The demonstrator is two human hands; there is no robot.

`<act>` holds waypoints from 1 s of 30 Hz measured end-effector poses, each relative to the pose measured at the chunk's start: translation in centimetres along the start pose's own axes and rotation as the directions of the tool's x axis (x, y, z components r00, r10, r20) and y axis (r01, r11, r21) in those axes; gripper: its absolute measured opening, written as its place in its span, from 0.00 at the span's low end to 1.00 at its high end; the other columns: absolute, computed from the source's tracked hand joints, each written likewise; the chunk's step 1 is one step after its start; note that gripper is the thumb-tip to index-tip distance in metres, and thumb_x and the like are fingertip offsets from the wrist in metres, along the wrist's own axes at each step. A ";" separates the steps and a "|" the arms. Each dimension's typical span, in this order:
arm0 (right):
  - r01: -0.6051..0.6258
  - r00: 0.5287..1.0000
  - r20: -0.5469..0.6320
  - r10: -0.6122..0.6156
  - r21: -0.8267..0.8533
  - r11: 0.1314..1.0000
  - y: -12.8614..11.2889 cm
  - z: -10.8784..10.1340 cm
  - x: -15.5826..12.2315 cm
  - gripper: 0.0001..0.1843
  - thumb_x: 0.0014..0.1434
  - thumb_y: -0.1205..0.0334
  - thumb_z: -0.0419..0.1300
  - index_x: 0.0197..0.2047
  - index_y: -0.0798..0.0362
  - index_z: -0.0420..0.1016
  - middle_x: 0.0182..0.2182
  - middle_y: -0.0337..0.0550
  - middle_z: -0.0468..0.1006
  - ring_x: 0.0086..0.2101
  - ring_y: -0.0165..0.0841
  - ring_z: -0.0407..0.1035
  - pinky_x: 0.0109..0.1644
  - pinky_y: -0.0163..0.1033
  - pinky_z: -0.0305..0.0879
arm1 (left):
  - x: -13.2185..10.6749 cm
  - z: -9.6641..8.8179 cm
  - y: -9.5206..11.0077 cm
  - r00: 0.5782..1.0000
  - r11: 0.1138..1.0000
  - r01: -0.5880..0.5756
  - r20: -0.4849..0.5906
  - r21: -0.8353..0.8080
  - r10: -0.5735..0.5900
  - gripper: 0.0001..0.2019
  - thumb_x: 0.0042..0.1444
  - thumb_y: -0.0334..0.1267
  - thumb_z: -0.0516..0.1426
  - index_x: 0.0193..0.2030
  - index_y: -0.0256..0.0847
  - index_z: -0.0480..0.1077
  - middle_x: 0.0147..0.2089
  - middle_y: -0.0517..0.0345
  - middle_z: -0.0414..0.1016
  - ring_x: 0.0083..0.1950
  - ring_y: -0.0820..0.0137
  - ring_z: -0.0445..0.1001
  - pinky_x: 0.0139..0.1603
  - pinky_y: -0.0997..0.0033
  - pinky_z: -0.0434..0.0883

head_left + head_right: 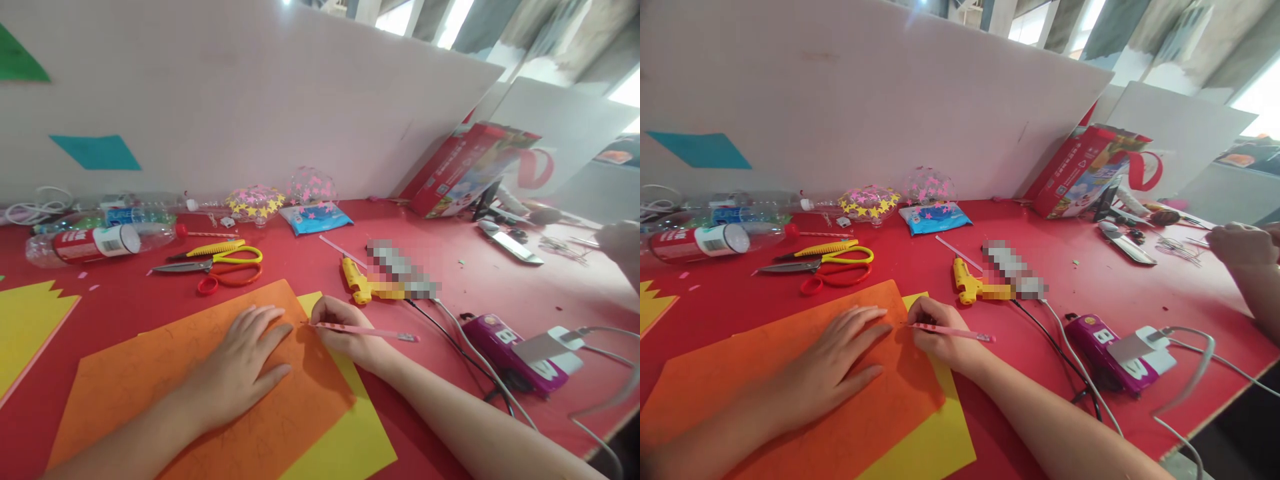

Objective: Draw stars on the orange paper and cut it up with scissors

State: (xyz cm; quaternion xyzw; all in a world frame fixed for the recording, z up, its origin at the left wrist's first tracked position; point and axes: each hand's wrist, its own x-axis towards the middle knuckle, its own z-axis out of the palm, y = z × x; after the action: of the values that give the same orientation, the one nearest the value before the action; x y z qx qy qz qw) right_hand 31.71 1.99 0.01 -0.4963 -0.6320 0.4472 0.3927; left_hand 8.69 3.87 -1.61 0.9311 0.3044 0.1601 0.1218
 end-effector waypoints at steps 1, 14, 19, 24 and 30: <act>-0.003 1.000 0.007 0.003 0.001 1.000 0.0 0.0 0.0 0.06 0.45 0.71 0.54 0.28 0.52 0.63 0.23 0.33 0.64 0.24 0.26 0.55 0.25 0.31 0.49 | 0.0 0.1 0.0 1.000 1.000 -0.008 -0.008 0.014 0.008 0.20 0.67 0.49 0.49 0.61 0.44 0.62 0.65 0.46 0.61 0.66 0.51 0.57 0.64 0.42 0.58; 0.011 1.000 -0.030 -0.009 0.051 0.999 -0.2 0.2 0.2 0.04 0.46 0.70 0.55 0.25 0.52 0.62 0.20 0.32 0.63 0.22 0.25 0.52 0.24 0.31 0.48 | -0.3 -0.2 -0.5 0.992 0.980 -0.124 0.056 0.153 0.117 0.22 0.70 0.47 0.45 0.66 0.41 0.59 0.67 0.45 0.60 0.68 0.54 0.56 0.67 0.46 0.54; 0.025 0.999 0.021 -0.025 -0.016 1.000 -0.2 -0.1 0.1 0.07 0.44 0.72 0.53 0.27 0.53 0.66 0.23 0.34 0.66 0.23 0.26 0.56 0.25 0.31 0.50 | -0.3 -0.6 -0.6 0.993 0.978 -0.089 0.096 0.191 0.072 0.21 0.68 0.45 0.48 0.67 0.48 0.59 0.67 0.47 0.61 0.67 0.49 0.58 0.63 0.40 0.57; 0.018 1.000 -0.003 -0.018 0.005 1.000 0.0 -0.1 0.2 0.06 0.42 0.72 0.53 0.25 0.53 0.64 0.21 0.33 0.64 0.22 0.25 0.54 0.24 0.31 0.48 | 0.0 -0.7 -0.3 0.998 0.992 -0.022 0.069 0.126 0.013 0.19 0.68 0.45 0.48 0.62 0.46 0.64 0.65 0.46 0.61 0.66 0.49 0.58 0.62 0.38 0.58; 0.022 1.000 0.020 -0.022 -0.004 1.000 0.2 0.0 0.2 0.05 0.44 0.71 0.54 0.23 0.53 0.62 0.20 0.33 0.64 0.22 0.25 0.53 0.25 0.31 0.48 | 0.0 0.1 -0.3 0.999 0.997 -0.014 -0.039 0.080 0.018 0.22 0.67 0.50 0.47 0.62 0.41 0.60 0.63 0.44 0.63 0.65 0.52 0.58 0.65 0.42 0.57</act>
State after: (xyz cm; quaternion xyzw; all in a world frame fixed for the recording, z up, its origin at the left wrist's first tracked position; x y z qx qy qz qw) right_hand 31.73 2.25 -0.12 -0.4858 -0.6423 0.4464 0.3901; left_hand 8.57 4.07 -1.76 0.9343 0.3054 0.1671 0.0773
